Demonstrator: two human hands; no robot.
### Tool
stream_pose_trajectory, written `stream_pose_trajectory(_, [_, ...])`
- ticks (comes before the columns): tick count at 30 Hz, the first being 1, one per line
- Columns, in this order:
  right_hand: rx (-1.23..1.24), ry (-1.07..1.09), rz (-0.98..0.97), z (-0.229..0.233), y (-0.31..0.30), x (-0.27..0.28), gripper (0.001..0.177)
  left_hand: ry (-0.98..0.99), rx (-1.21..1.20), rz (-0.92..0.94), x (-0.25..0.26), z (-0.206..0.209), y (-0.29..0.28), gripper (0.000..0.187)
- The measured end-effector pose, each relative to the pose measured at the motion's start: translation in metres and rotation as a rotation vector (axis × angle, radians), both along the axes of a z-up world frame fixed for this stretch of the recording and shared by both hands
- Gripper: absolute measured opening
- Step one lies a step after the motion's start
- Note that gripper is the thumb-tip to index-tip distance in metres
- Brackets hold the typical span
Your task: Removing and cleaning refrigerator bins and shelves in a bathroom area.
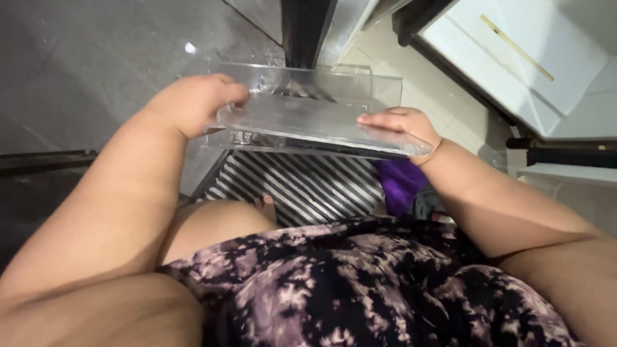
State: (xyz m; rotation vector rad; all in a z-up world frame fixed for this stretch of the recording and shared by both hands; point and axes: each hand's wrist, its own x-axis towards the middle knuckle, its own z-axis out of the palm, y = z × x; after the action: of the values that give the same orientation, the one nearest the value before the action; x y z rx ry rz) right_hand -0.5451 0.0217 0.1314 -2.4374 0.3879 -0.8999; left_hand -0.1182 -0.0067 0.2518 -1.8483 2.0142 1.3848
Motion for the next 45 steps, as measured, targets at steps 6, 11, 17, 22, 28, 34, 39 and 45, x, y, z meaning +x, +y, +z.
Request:
stream_pose_trajectory(6, [0.541, 0.056, -0.167, 0.009, 0.001, 0.006, 0.031, -0.097, -0.176, -0.278, 0.006, -0.013, -0.003, 0.022])
stream_pose_trajectory(11, [0.341, 0.184, -0.121, 0.000, 0.015, 0.004, 0.036, -0.126, -0.216, -0.456, 0.004, -0.016, 0.004, 0.050])
stream_pose_trajectory(17, [0.360, 0.218, -0.053, 0.003, 0.034, 0.007, 0.043, -0.161, -0.159, -0.605, 0.003, -0.029, 0.027, 0.044])
stream_pose_trajectory(22, [0.220, 0.290, -0.024, -0.005, 0.041, 0.009, 0.053, -0.073, -0.189, -0.592, 0.006, -0.042, 0.045, 0.040])
stream_pose_trajectory(28, [0.207, 0.312, -0.007, -0.006, 0.044, 0.010, 0.062, -0.015, -0.307, -0.645, 0.010, -0.052, 0.053, 0.040])
stream_pose_trajectory(34, [0.282, 0.253, -0.006, -0.013, 0.022, -0.005, 0.055, 0.066, -0.330, -0.451, 0.017, -0.042, 0.038, 0.040])
stream_pose_trajectory(39, [0.474, 0.090, -0.036, -0.030, -0.008, -0.011, 0.041, 0.165, -0.458, -0.252, 0.027, -0.044, -0.002, 0.044])
stream_pose_trajectory(45, [-0.050, 0.105, -0.107, 0.034, -0.025, 0.008, 0.042, 0.126, -0.446, -0.179, 0.034, -0.050, -0.038, 0.028])
